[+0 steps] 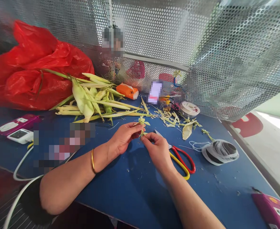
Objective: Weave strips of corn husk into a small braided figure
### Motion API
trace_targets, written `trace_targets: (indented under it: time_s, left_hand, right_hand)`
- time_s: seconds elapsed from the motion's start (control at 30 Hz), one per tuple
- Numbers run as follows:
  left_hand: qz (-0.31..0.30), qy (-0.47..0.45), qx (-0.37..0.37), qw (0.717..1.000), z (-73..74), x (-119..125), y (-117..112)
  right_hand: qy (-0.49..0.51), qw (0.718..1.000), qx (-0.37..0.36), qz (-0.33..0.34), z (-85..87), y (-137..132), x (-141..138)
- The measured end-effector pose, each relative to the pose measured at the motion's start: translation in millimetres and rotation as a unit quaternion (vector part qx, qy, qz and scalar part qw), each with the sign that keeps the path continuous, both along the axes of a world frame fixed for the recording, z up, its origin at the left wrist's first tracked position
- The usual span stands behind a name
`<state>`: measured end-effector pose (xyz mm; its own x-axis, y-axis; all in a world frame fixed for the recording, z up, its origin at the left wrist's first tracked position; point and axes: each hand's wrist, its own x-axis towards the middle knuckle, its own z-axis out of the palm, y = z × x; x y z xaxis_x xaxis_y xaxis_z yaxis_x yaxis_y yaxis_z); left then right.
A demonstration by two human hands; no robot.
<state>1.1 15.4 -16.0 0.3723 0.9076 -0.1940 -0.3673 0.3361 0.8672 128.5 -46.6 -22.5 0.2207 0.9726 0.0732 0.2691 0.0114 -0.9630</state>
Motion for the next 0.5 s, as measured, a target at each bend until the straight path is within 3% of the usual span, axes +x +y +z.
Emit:
trace_targets:
  time_s: [0.13,0.3,0.5]
  left_hand:
    - [-0.019,0.020,0.016,0.999,2.1,-1.0,-2.2]
    - [-0.063,0.059,0.051,0.995,7.9,-2.5,-4.1]
    - [-0.046,0.063,0.091,0.993,8.0,-0.5,-1.9]
  right_hand:
    - [-0.065,0.997,0.021,-0.020,1.5,-0.8,-0.9]
    - [-0.075,0.996,0.030,-0.042,4.2,-2.0,-1.3]
    - [-0.091,0.994,0.044,-0.043,5.0,-1.1,1.8]
